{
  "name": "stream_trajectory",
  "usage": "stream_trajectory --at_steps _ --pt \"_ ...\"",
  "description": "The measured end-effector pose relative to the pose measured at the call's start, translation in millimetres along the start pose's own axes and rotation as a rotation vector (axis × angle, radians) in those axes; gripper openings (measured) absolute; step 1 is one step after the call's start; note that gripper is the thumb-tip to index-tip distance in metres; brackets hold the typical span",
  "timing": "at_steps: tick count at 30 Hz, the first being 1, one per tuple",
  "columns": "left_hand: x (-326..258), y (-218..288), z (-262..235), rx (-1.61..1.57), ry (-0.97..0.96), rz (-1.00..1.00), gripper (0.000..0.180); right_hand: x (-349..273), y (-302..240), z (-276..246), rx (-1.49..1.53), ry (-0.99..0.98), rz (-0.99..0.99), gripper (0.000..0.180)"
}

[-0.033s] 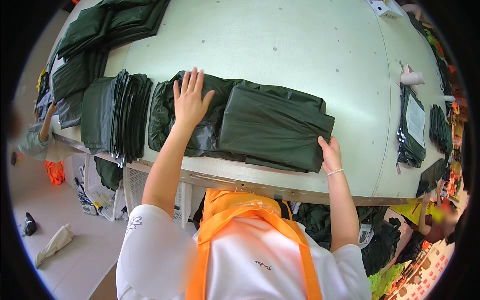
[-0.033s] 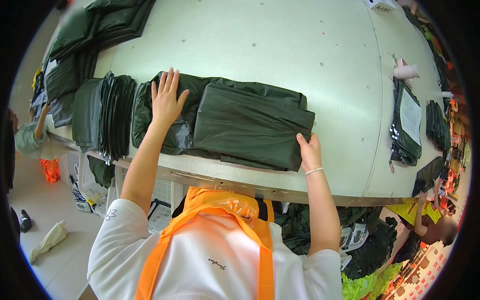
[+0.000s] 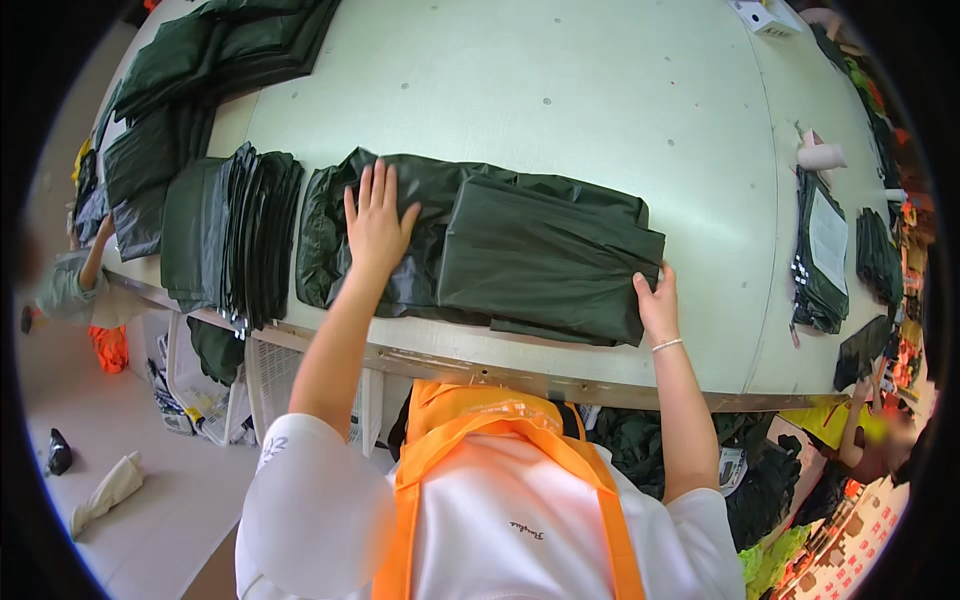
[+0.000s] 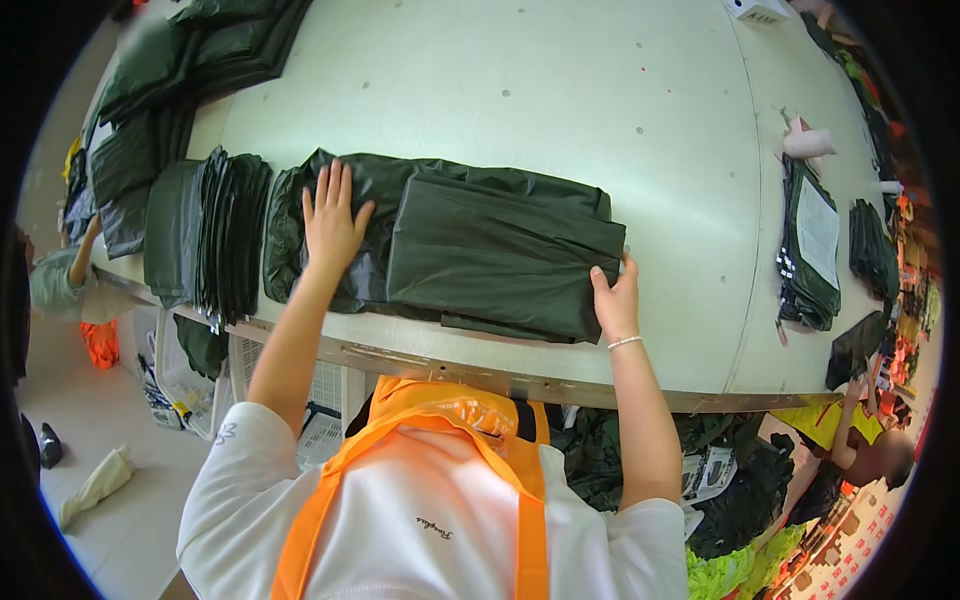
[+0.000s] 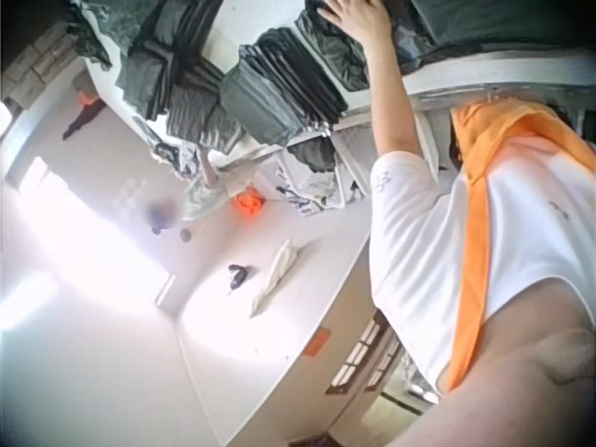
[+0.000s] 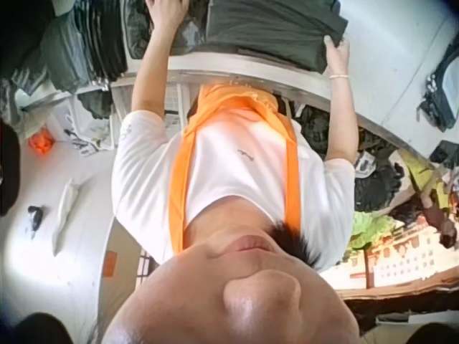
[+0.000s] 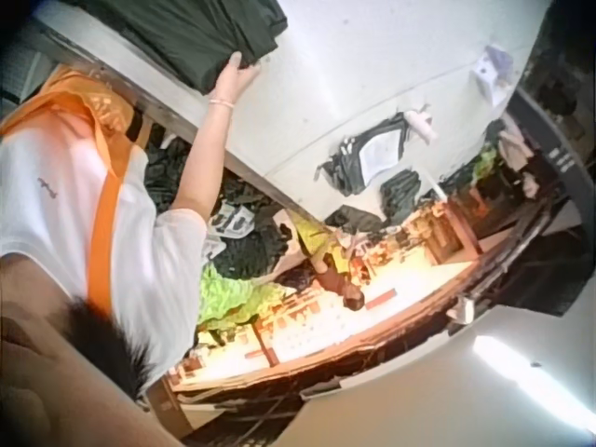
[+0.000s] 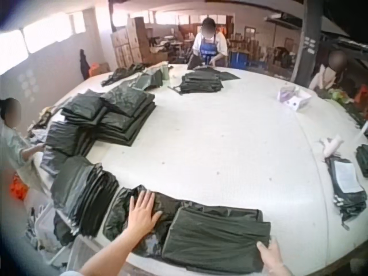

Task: The person folds a dark green jacket on a table, aligning the sleeves and body, then folds it into a compact rectangle. The folded jacket is placed into a white plastic basket. The person then picks up another jacket from the basket and begins to unfold it on the table.

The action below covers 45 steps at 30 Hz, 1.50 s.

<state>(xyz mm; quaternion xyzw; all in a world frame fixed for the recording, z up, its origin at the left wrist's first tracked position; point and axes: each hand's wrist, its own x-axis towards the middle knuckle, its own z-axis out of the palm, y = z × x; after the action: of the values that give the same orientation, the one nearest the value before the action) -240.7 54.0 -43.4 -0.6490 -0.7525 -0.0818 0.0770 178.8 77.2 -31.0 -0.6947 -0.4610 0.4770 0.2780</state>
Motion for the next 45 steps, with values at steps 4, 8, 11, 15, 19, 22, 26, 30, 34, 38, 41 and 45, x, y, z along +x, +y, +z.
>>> stream_trajectory --at_steps 4,8,11,15,19,22,26,30,34,38,41,45 --pt "-45.9 -10.6 45.2 -0.095 0.001 -0.11 0.067 -16.0 -28.3 15.1 -0.84 0.371 -0.733 0.073" --pt "-39.6 -16.4 36.4 -0.262 0.004 -0.114 0.062 -30.5 -78.1 42.6 -1.021 -0.27 -1.042 0.059" --pt "-42.7 -23.3 17.0 -0.438 0.095 -0.144 0.06 0.4 -53.2 63.5 -1.056 -0.3 -1.047 0.061" --pt "-112.1 -15.6 -29.9 -0.287 0.509 -0.62 0.064 0.2 -38.2 69.3 -1.059 -0.289 -1.016 0.063" --pt "-161.9 -32.2 11.0 -1.102 0.51 -1.16 0.056 0.4 -50.6 80.1 -1.042 -0.316 -1.065 0.063" --pt "-134.9 -48.7 -10.5 -1.632 0.394 -1.617 0.041 6.2 -44.5 85.0 -1.028 -0.31 -1.095 0.064" --pt "-109.0 -70.9 -30.3 -2.206 0.425 -1.283 0.029 9.8 -39.5 80.3 -1.016 -0.285 -1.109 0.063" --pt "-79.4 -14.8 -84.7 -1.944 0.7 -0.813 0.031 13.4 -31.6 66.6 -1.042 -0.254 -1.107 0.062" --pt "-71.2 103.8 -138.3 -1.302 0.139 -0.479 0.029 14.0 -24.5 68.6 -1.007 -0.234 -1.128 0.062" --pt "-69.9 211.9 -93.3 -0.742 -0.062 0.34 0.023 71.5 41.5 63.8 -0.204 -0.602 -0.727 0.043" --pt "-88.1 227.3 -32.6 -0.674 -0.118 0.286 0.022 65.1 -0.7 33.2 0.583 -0.614 -0.29 0.042" --pt "-90.4 237.9 -23.3 -0.501 -0.153 0.378 0.017 92.5 -45.9 -13.4 0.39 -0.29 -0.371 0.064"
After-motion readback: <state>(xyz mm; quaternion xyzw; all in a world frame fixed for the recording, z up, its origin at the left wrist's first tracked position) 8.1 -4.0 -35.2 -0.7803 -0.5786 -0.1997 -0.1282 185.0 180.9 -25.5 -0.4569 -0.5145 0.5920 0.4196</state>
